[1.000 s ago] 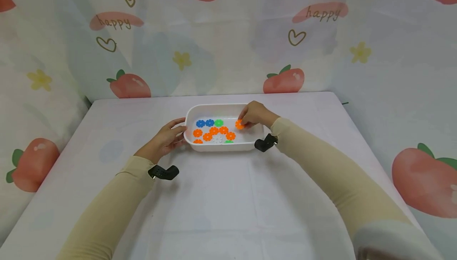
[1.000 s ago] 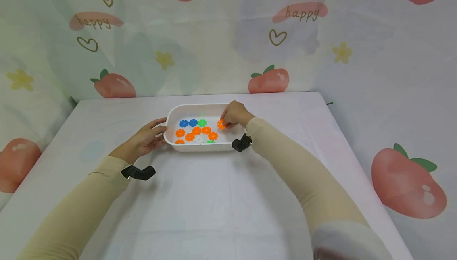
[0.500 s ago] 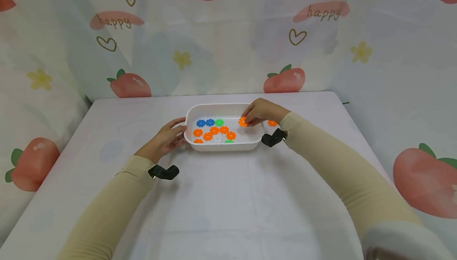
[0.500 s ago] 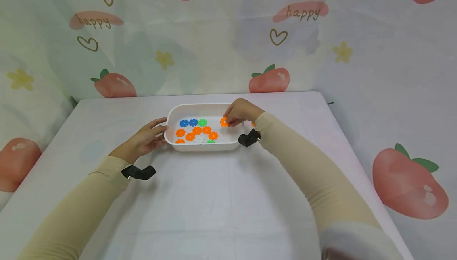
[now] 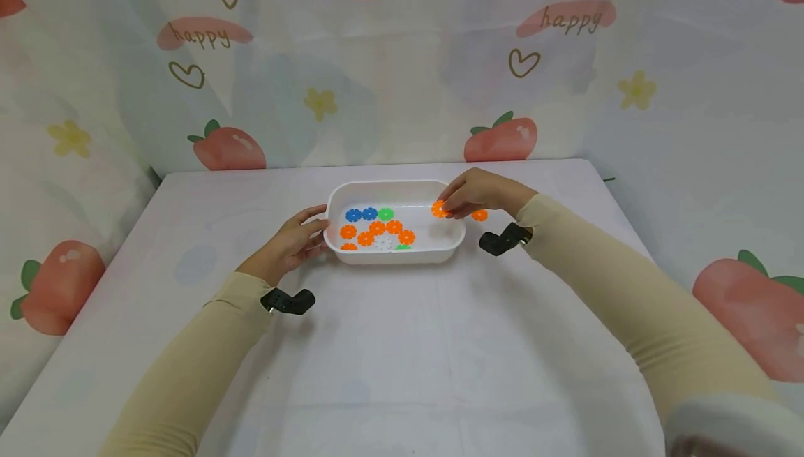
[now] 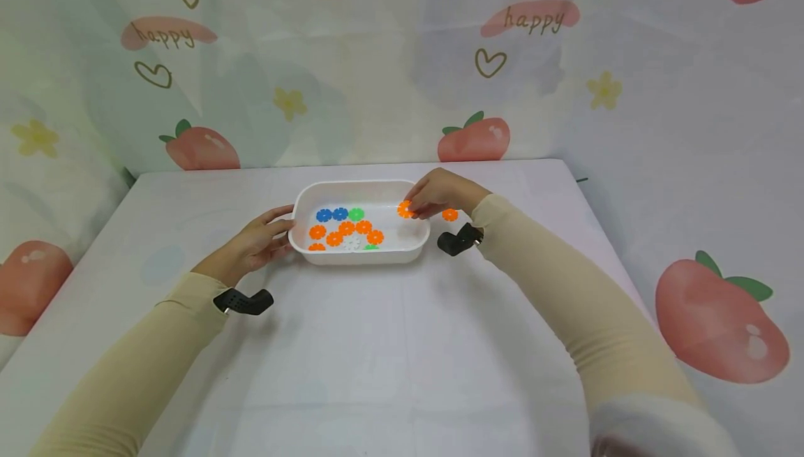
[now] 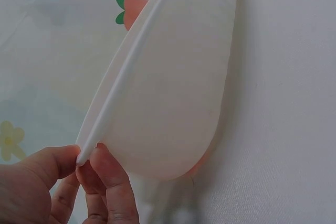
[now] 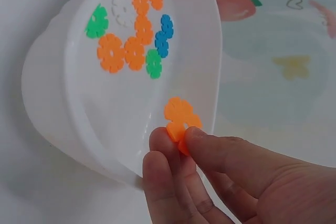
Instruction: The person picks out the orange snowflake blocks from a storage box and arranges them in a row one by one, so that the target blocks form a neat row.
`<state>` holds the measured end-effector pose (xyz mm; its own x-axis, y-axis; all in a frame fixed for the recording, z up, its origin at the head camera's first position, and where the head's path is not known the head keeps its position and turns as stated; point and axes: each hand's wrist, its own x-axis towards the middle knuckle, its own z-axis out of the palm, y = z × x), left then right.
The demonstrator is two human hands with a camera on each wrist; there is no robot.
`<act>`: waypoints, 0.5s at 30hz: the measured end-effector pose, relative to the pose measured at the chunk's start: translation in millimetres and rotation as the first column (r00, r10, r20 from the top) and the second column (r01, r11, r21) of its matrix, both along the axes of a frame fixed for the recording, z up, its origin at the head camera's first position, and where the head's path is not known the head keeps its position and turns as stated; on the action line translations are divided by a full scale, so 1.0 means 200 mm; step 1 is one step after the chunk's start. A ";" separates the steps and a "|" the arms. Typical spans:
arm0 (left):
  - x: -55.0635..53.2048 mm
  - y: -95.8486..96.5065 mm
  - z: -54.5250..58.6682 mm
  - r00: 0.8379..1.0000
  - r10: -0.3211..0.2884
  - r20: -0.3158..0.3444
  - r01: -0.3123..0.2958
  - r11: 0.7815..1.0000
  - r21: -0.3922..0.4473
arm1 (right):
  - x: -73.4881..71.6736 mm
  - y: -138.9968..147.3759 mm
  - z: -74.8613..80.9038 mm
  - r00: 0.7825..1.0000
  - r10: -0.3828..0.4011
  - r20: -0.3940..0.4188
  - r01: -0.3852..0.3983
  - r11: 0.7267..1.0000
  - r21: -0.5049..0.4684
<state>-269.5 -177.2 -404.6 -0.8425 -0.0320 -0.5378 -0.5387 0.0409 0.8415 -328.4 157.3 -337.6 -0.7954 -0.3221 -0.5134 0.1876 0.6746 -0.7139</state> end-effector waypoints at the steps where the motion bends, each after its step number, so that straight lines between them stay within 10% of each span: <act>1: 0.00 0.00 0.00 1.000 0.002 0.000 -0.002 1.000 0.003 | 0.00 0.01 0.00 1.000 -0.001 0.001 0.001 1.000 -0.006; 15: 0.00 0.00 0.00 1.000 0.013 0.008 -0.013 1.000 0.010 | 0.03 0.09 0.02 0.999 0.010 -0.034 -0.009 1.000 0.024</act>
<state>-269.7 -177.4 -404.5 -0.8376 -0.0375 -0.5451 -0.5461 0.0250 0.8374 -322.9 176.1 -334.0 -0.8096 -0.3175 -0.4937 0.1569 0.6933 -0.7033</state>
